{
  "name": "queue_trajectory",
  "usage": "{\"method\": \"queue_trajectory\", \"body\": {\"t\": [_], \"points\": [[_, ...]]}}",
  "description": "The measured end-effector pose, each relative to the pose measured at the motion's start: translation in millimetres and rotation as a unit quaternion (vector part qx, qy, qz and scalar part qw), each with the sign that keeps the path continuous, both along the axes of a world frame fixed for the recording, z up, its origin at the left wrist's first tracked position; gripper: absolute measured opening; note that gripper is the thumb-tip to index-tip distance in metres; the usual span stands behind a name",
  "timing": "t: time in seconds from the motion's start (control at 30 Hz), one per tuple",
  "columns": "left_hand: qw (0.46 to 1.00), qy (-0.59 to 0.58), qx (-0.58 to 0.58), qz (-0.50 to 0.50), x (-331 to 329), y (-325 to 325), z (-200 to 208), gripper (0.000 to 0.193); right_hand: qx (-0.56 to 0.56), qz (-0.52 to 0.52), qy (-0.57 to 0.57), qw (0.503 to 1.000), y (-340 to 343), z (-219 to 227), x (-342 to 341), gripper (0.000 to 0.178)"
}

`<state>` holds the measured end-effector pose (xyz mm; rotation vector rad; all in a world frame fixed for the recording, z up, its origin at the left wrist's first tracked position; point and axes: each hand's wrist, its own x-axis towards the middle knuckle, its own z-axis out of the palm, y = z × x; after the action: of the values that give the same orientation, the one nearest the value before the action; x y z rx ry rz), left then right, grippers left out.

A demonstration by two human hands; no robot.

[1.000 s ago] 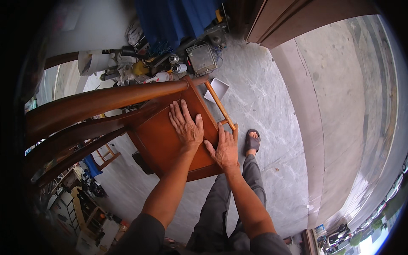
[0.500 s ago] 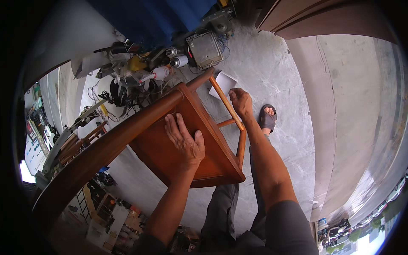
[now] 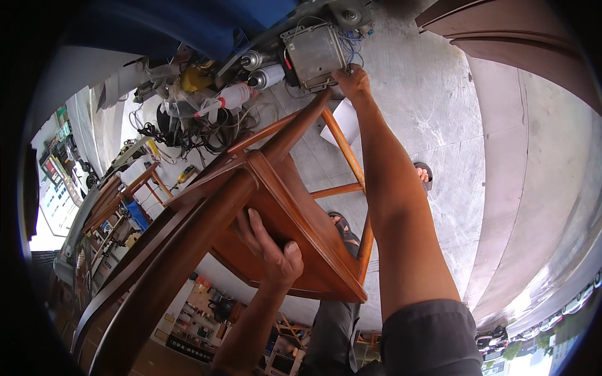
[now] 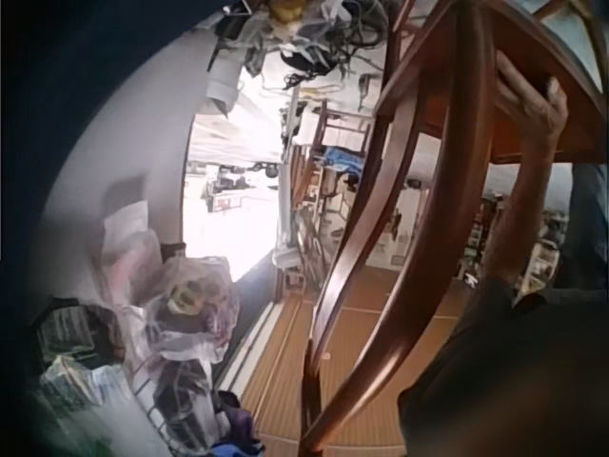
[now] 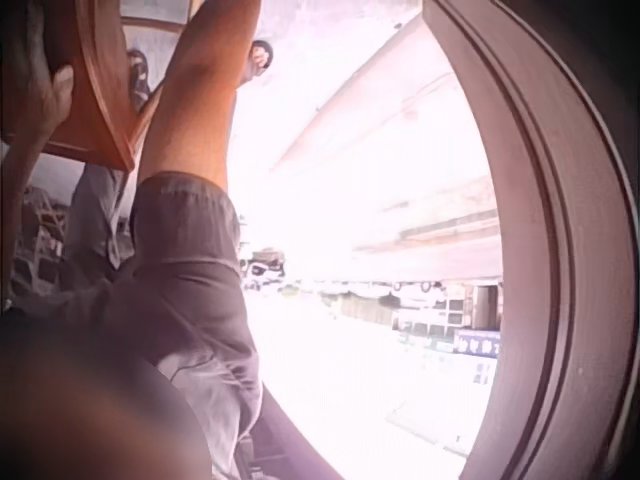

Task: The person opens a metal electronics enclosure, removes the circuit board, and uses a brush to clean its surface. The person then places the board back into the enclosure and closes it.

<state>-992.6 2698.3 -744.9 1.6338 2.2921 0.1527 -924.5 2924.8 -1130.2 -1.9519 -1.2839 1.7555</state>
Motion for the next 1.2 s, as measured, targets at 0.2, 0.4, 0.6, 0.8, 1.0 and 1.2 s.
{"method": "queue_trajectory", "body": {"t": [0.2, 0.4, 0.6, 0.8, 1.0, 1.2], "points": [[1.000, 0.013, 0.012, -0.006, 0.2, -7.3, -0.9, 0.073, -0.134, -0.139, 0.107, 0.975, 4.9, 16.5, -15.0, 0.064], [1.000, 0.011, 0.025, -0.004, 1.9, -7.1, -1.4, 0.072, -0.117, -0.131, 0.153, 0.972, 21.2, 38.7, -16.3, 0.041], [1.000, 0.018, 0.011, -0.005, 2.7, -2.7, -0.2, 0.073, -0.131, -0.121, 0.204, 0.962, 14.3, 51.8, -16.8, 0.029], [0.999, 0.036, 0.008, -0.004, -0.2, -0.2, 0.8, 0.074, -0.130, -0.191, 0.215, 0.949, -3.8, 110.1, -3.2, 0.024], [0.998, 0.046, 0.035, -0.003, 0.8, 1.6, -1.5, 0.072, -0.163, -0.226, 0.276, 0.920, -31.3, 204.3, 59.4, 0.023], [0.997, 0.061, 0.052, -0.010, 2.6, 2.8, -3.3, 0.070, -0.119, -0.284, 0.252, 0.917, -59.5, 284.8, 135.1, 0.021]]}}
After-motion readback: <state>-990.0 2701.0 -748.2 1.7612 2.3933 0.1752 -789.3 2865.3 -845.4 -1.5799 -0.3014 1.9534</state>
